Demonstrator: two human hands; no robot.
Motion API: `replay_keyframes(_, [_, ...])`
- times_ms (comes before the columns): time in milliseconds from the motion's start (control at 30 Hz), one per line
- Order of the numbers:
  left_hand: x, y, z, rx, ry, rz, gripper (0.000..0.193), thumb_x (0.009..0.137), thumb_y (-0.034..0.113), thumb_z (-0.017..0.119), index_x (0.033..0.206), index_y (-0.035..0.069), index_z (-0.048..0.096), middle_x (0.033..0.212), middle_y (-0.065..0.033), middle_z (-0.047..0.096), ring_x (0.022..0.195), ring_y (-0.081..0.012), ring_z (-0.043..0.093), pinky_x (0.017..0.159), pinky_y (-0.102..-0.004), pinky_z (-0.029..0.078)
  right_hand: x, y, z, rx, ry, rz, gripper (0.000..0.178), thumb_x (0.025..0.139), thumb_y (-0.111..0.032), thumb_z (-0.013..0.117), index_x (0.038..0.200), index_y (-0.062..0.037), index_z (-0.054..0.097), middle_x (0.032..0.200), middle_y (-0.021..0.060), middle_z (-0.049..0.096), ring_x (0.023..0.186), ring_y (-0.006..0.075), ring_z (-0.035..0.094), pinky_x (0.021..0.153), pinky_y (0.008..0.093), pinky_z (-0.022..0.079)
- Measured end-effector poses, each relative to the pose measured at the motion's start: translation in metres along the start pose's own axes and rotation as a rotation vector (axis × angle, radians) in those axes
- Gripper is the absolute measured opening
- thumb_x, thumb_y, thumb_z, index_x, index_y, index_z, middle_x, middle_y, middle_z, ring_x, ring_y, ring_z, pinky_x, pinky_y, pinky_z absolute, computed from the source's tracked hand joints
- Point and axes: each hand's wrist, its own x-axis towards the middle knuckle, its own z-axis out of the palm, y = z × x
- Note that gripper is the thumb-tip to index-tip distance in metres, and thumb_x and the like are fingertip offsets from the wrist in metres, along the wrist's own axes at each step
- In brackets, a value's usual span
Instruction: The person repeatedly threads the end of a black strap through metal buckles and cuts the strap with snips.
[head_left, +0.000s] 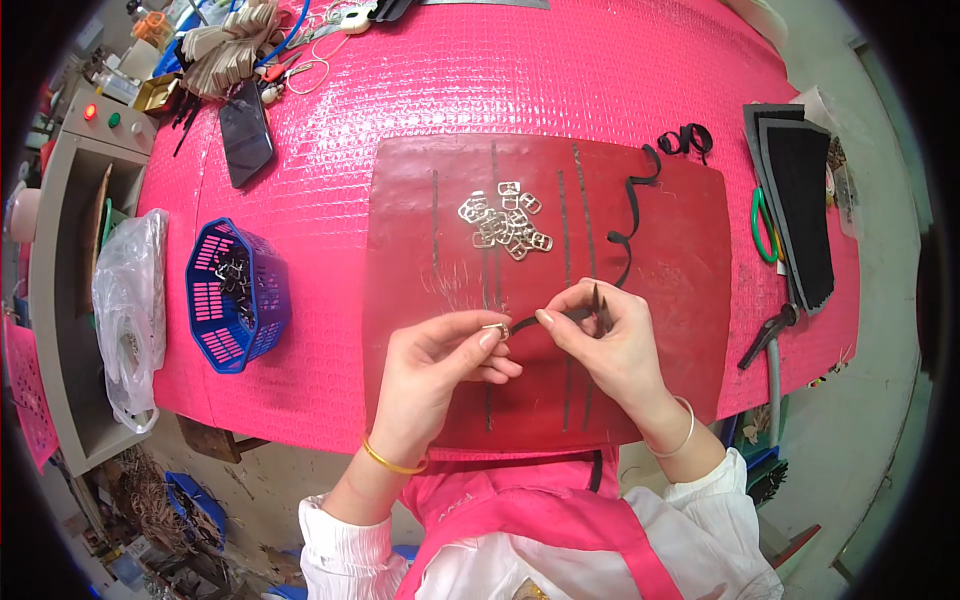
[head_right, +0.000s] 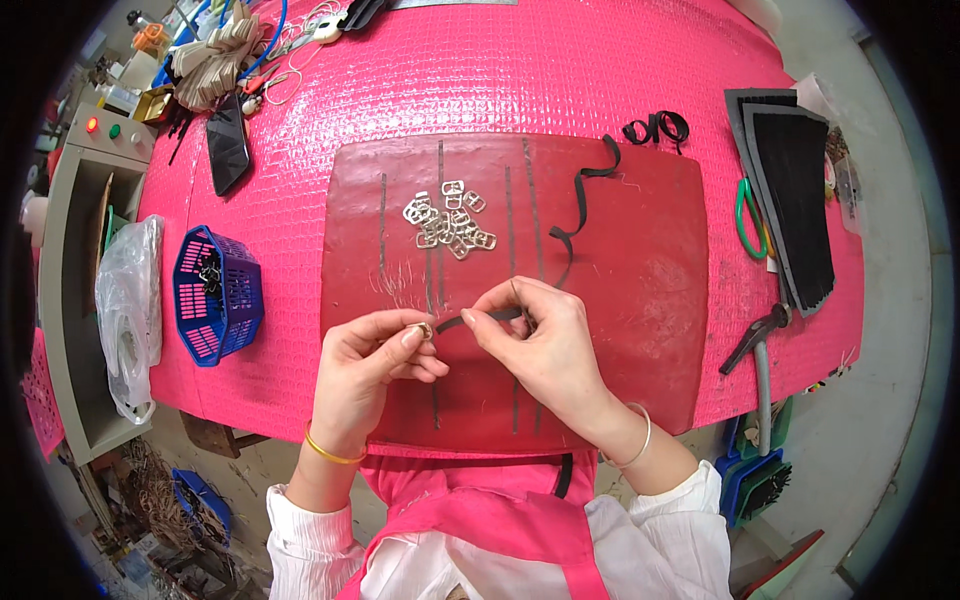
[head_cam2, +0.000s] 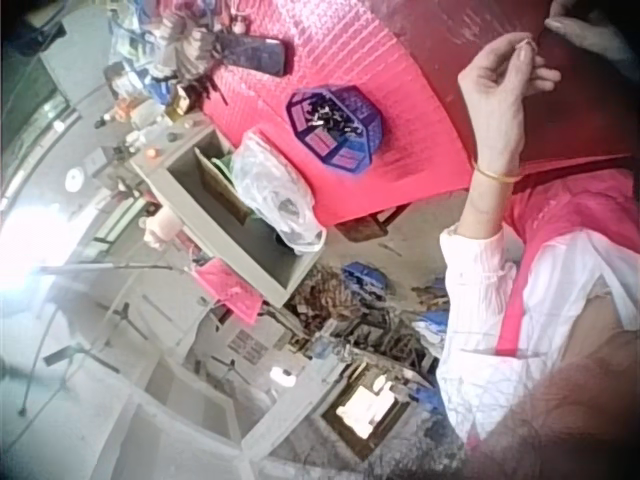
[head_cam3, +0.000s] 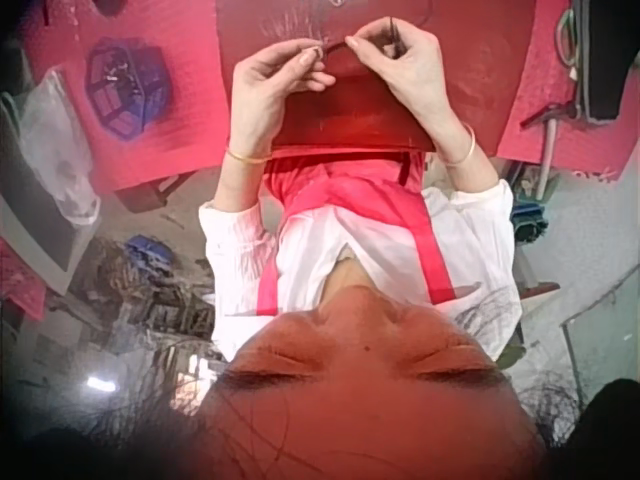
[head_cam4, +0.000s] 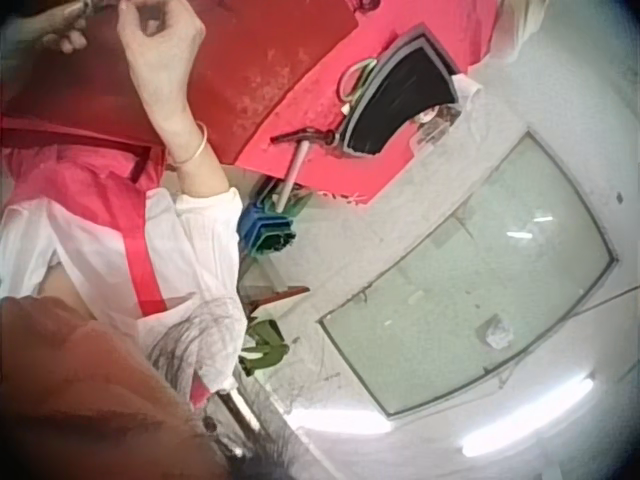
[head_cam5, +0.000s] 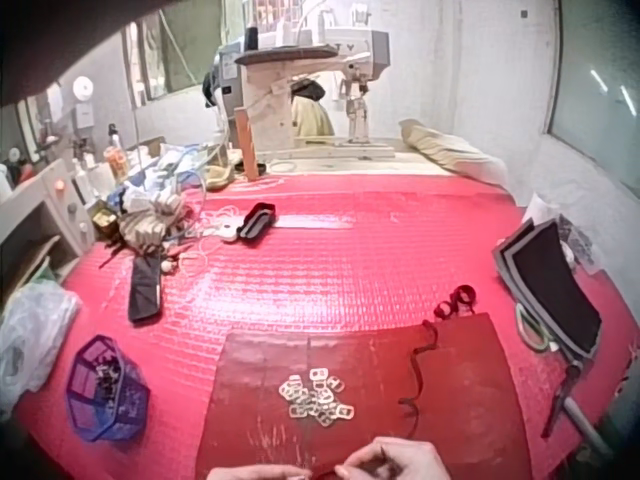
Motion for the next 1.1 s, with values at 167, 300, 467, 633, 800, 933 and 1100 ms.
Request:
replay_keyframes(167, [-0.009,-0.006,-0.005,-0.006,-0.032,-0.007,0.024,0.084,0.006,0.054,0.105,-0.006,0.057,0.083,-0.0131,0.062,0.071,-0.0195,0.064,0.062,-0.0244,0.052,-0.001,-0.001,0.002,0.103,-0.142,0.081,0.013,0.077,-0.012,0.065,0.075,-0.0009,0.06,0.062,-0.0043,0.052,0.047,-0.0008,0.034,0.041,0.0171,0.025])
replay_keyframes(300, [-0.013,-0.01,-0.006,-0.125,-0.107,-0.01,0.025,0.085,0.005,0.053,0.107,-0.005,0.056,0.083,-0.0146,0.063,0.072,-0.0199,0.064,0.064,-0.0243,0.052,-0.001,-0.014,-0.004,0.339,-0.345,0.348,0.013,0.079,-0.014,0.064,0.078,-0.0013,0.059,0.059,-0.0062,0.048,0.047,-0.0007,0.034,0.041,0.0177,0.024])
replay_keyframes(467, [-0.02,-0.017,0.006,-0.138,-0.016,0.152,0.02,0.083,0.001,0.054,0.102,-0.006,0.057,0.082,-0.0147,0.063,0.071,-0.0195,0.064,0.064,-0.0252,0.053,-0.009,-0.012,0.006,0.414,-0.36,0.253,0.015,0.082,-0.015,0.062,0.086,-0.0021,0.058,0.067,-0.0042,0.048,0.05,0.0,0.035,0.041,0.0173,0.023])
replay_keyframes(633, [-0.02,-0.021,0.013,-0.086,0.021,0.248,0.016,0.083,-0.002,0.053,0.097,-0.008,0.058,0.083,-0.015,0.063,0.072,-0.0189,0.064,0.065,-0.0257,0.053,-0.024,-0.007,0.006,0.029,-0.061,-0.204,0.013,0.078,-0.01,0.064,0.084,-0.0008,0.058,0.079,0.0005,0.051,0.049,0.0,0.033,0.041,0.0188,0.025])
replay_keyframes(800, [-0.019,-0.023,0.016,-0.086,0.009,0.232,0.017,0.083,-0.002,0.053,0.099,-0.008,0.057,0.085,-0.0152,0.062,0.074,-0.0185,0.063,0.066,-0.0257,0.053,-0.026,-0.005,0.008,0.145,-0.123,-0.144,0.008,0.078,-0.006,0.063,0.082,0.0006,0.061,0.069,0.0022,0.059,0.057,0.0025,0.049,0.044,0.0183,0.032])
replay_keyframes(933, [-0.02,-0.025,0.02,-0.118,-0.004,0.249,0.017,0.083,-0.002,0.052,0.099,-0.008,0.056,0.086,-0.015,0.062,0.075,-0.0183,0.063,0.067,-0.026,0.053,-0.031,-0.007,0.008,0.219,-0.066,-0.145,0.008,0.079,-0.006,0.062,0.083,0.0017,0.061,0.071,0.0018,0.06,0.059,0.0025,0.051,0.045,0.0186,0.034])
replay_keyframes(1100, [-0.021,-0.027,0.024,-0.022,0.009,0.298,0.02,0.083,-0.003,0.053,0.103,-0.006,0.055,0.094,-0.0147,0.061,0.079,-0.0177,0.062,0.069,-0.0255,0.053,-0.029,-0.019,0.0,0.008,-0.129,-0.106,0.007,0.076,-0.003,0.064,0.08,0.0013,0.061,0.072,0.0041,0.062,0.058,0.0051,0.052,0.047,0.0204,0.038])
